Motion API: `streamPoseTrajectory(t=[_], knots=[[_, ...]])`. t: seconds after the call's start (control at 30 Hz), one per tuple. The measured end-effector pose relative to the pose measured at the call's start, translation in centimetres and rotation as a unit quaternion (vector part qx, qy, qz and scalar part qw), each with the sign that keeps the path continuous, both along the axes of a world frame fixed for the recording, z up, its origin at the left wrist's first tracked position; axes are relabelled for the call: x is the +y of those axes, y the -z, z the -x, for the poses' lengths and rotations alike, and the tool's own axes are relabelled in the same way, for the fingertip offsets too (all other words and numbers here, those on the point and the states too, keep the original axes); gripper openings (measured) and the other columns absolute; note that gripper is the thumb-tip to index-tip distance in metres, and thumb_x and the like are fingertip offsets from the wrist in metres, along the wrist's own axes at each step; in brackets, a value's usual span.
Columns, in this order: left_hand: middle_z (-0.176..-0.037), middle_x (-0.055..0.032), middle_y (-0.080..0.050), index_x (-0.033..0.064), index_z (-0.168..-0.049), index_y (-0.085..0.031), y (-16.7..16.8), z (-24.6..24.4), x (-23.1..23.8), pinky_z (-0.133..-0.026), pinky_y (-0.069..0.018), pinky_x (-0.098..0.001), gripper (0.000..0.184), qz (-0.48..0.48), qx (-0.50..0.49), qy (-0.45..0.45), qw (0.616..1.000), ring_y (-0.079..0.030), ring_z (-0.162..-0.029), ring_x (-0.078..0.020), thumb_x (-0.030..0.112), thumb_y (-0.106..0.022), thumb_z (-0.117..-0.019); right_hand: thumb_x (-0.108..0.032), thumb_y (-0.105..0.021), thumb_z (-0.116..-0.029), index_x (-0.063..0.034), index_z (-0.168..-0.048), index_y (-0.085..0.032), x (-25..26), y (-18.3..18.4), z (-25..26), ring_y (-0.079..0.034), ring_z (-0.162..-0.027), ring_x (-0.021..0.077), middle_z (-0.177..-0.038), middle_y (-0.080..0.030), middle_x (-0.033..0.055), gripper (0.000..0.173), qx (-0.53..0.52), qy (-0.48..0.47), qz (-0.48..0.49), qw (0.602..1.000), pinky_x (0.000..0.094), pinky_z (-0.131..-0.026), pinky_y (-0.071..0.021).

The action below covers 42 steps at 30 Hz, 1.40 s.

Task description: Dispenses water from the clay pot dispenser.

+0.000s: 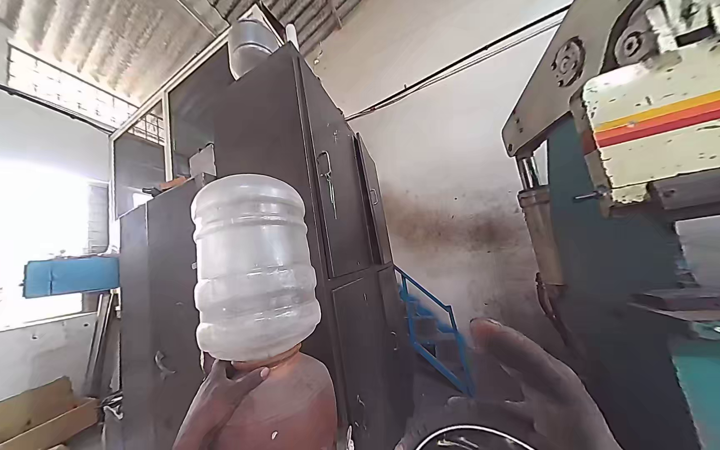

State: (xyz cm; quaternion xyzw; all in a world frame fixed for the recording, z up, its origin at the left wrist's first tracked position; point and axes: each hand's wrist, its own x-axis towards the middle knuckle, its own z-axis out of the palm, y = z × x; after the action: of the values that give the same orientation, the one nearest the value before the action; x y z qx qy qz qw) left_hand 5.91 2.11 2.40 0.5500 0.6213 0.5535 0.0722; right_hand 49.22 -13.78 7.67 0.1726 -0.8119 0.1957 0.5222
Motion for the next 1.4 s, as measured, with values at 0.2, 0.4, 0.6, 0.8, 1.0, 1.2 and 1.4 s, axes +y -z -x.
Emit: streamPoseTrajectory(t=[0.2,0.4,0.6,0.8,1.0,1.2,1.4], knots=[[-0.125,-0.0099,-0.069,0.0142,-0.146,-0.047,-0.6,-0.8,-1.0,-0.103,-0.0525,-0.0526,0.107,0.028,0.006,-0.012,1.000,-0.066,-0.116,-0.0239,0.064,-0.090,-0.0621,-0.034,-0.091,-0.0751,-0.0126,-0.161,-0.022,0.1,-0.9,0.2,-0.056,-0.129,0.0070,-0.164,-0.030,0.0023,0.112,0.006,-0.011,-0.016,1.000,0.0252,-0.100,-0.0571],[-0.114,-0.0016,-0.072,0.0195,-0.140,-0.052,1.0,1.6,1.9,-0.095,-0.0597,-0.0458,0.112,-0.011,0.015,-0.007,1.000,-0.070,-0.106,-0.0149,0.078,-0.087,-0.0516,-0.026,-0.092,-0.0725,-0.0179,-0.162,-0.020,0.1,-1.3,0.2,-0.060,-0.125,0.0104,-0.162,-0.033,0.0019,0.115,0.001,-0.020,-0.011,1.000,0.0282,-0.098,-0.0587],[-0.118,-0.0023,-0.072,0.0206,-0.144,-0.049,1.2,1.9,2.3,-0.096,-0.0595,-0.0475,0.117,-0.005,0.019,-0.015,1.000,-0.070,-0.108,-0.0152,0.080,-0.086,-0.0505,-0.023,-0.091,-0.0738,-0.0215,-0.163,-0.018,0.3,-1.6,0.1,-0.061,-0.124,0.0122,-0.160,-0.038,0.0027,0.115,-0.005,0.004,-0.022,1.000,0.0286,-0.097,-0.0591],[-0.114,-0.0088,-0.071,0.0114,-0.135,-0.057,-1.6,-1.3,-1.8,-0.095,-0.0545,-0.0491,0.091,0.023,0.022,0.011,0.999,-0.068,-0.106,-0.0221,0.062,-0.087,-0.0652,-0.027,-0.091,-0.0727,-0.0250,-0.161,-0.017,0.6,-1.7,0.3,-0.065,-0.118,0.0153,-0.143,-0.058,0.0043,0.115,-0.010,0.016,-0.024,1.000,0.0266,-0.091,-0.0605],[-0.115,-0.0025,-0.072,0.0188,-0.143,-0.049,0.6,1.5,1.6,-0.096,-0.0587,-0.0479,0.114,0.018,0.032,-0.020,0.999,-0.070,-0.107,-0.0159,0.080,-0.084,-0.0540,-0.023,-0.090,-0.0751,-0.0228,-0.161,-0.016,1.1,-1.8,0.6,-0.064,-0.116,0.0112,-0.136,-0.063,0.0011,0.114,-0.014,0.001,-0.031,0.999,0.0253,-0.094,-0.0580],[-0.115,-0.0016,-0.072,0.0202,-0.143,-0.049,0.6,1.3,1.4,-0.096,-0.0589,-0.0470,0.112,0.008,0.022,-0.016,1.000,-0.070,-0.106,-0.0148,0.077,-0.086,-0.0544,-0.024,-0.090,-0.0764,-0.0241,-0.161,-0.016,1.4,-1.7,0.9,-0.064,-0.118,0.0133,-0.136,-0.062,0.0017,0.113,-0.009,0.003,-0.028,1.000,0.0269,-0.096,-0.0579],[-0.116,-0.0027,-0.072,0.0193,-0.142,-0.051,0.6,1.1,1.4,-0.097,-0.0580,-0.0478,0.109,0.008,0.023,-0.022,0.999,-0.070,-0.108,-0.0160,0.075,-0.087,-0.0551,-0.026,-0.088,-0.0781,-0.0226,-0.161,-0.019,1.5,-1.8,1.0,-0.063,-0.117,0.0104,-0.138,-0.060,0.0005,0.108,0.007,0.025,-0.042,0.999,0.0240,-0.095,-0.0576]])
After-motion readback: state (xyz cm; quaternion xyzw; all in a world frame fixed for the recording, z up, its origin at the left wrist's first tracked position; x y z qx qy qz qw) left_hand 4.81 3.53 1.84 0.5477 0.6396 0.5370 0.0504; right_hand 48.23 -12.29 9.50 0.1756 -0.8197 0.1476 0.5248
